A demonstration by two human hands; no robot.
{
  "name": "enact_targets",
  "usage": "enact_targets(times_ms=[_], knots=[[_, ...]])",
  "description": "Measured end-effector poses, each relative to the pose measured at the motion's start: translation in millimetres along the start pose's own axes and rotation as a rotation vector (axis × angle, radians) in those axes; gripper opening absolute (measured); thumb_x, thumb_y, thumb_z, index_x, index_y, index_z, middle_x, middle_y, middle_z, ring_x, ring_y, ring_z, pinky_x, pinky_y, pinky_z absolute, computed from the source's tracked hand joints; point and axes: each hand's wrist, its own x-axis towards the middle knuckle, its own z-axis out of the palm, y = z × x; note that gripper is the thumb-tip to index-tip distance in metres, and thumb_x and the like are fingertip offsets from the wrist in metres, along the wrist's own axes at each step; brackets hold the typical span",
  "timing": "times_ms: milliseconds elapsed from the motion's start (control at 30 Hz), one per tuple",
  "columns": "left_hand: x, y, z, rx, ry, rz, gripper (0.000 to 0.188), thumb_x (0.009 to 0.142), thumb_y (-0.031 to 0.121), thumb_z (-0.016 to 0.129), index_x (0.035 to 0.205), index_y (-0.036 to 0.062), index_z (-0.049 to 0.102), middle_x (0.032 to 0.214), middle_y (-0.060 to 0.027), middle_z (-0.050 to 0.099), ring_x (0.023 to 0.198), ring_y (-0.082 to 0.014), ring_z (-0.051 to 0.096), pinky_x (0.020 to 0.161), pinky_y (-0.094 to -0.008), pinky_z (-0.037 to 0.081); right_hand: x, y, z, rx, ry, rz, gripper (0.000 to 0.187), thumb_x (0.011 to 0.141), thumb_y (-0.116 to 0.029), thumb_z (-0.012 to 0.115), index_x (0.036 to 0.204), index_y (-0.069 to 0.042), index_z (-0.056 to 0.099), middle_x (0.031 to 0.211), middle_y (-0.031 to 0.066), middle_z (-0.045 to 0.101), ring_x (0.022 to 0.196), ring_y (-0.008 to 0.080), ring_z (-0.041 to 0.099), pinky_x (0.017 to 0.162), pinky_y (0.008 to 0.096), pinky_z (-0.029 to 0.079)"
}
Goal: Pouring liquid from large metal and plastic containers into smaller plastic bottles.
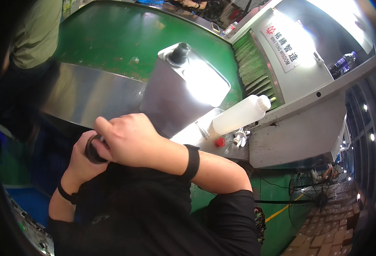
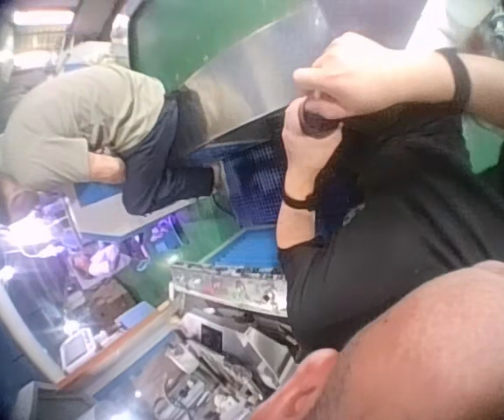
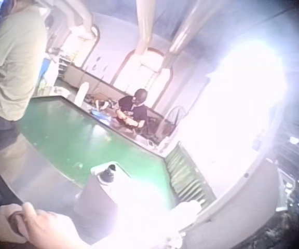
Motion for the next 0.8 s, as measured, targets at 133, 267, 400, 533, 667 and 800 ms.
enact_targets(times_ms=[133, 267, 400, 533, 667, 800], knots=[[7, 11, -20, -0.120, -0.155, 0.017, 0.056, 0.061, 0.010, 0.084, 0.110, 0.0039, 0.058, 0.097, -0.0112, 0.067, 0.089, -0.0218, 0.066, 0.081, -0.0345, 0.052, 7, 7, -8, 0.013, 0.116, -0.344, 0.025, 0.079, -0.027, 0.068, 0.076, -0.008, 0.052, 0.058, 0.0038, 0.054, 0.059, 0.0257, 0.061, 0.054, 0.0390, 0.048], [0, 8, -11, -0.200, -0.153, -0.024, 0.058, 0.060, 0.013, 0.084, 0.111, 0.0022, 0.058, 0.098, -0.0118, 0.067, 0.094, -0.0227, 0.066, 0.084, -0.0350, 0.051, 8, -4, -8, -0.086, 0.056, -0.341, 0.022, 0.078, -0.023, 0.063, 0.073, -0.007, 0.049, 0.057, 0.0052, 0.055, 0.054, 0.0254, 0.061, 0.049, 0.0382, 0.046], [13, 4, 0, -0.025, 0.105, -0.122, 0.062, 0.065, 0.010, 0.083, 0.121, 0.0040, 0.057, 0.106, -0.0155, 0.067, 0.099, -0.0251, 0.066, 0.087, -0.0356, 0.051, 20, 0, 2, -0.083, 0.006, 0.004, 0.021, 0.081, -0.021, 0.062, 0.081, -0.003, 0.051, 0.058, 0.0107, 0.059, 0.053, 0.0317, 0.064, 0.048, 0.0435, 0.050], [25, 1, -10, 0.031, 0.005, -0.150, 0.064, 0.063, 0.006, 0.085, 0.121, 0.0043, 0.056, 0.106, -0.0125, 0.066, 0.101, -0.0197, 0.063, 0.091, -0.0342, 0.050, 26, 13, 7, -0.054, 0.101, 0.015, 0.026, 0.087, -0.029, 0.067, 0.090, -0.006, 0.055, 0.062, 0.0090, 0.063, 0.060, 0.0309, 0.066, 0.053, 0.0438, 0.051], [18, 18, -21, -0.107, -0.079, -0.032, 0.064, 0.062, 0.009, 0.086, 0.119, 0.0051, 0.056, 0.105, -0.0081, 0.065, 0.098, -0.0164, 0.062, 0.089, -0.0339, 0.050, 22, 7, -23, -0.032, 0.078, -0.250, 0.026, 0.084, -0.029, 0.070, 0.088, -0.008, 0.056, 0.062, 0.0067, 0.060, 0.062, 0.0285, 0.064, 0.057, 0.0404, 0.050], [3, 24, -15, -0.103, -0.139, -0.122, 0.062, 0.063, 0.011, 0.086, 0.118, 0.0052, 0.057, 0.104, -0.0079, 0.066, 0.098, -0.0170, 0.062, 0.090, -0.0342, 0.050, 14, -4, -17, -0.131, 0.041, -0.217, 0.017, 0.083, -0.021, 0.068, 0.088, -0.008, 0.058, 0.060, 0.0072, 0.059, 0.058, 0.0287, 0.063, 0.054, 0.0414, 0.050]])
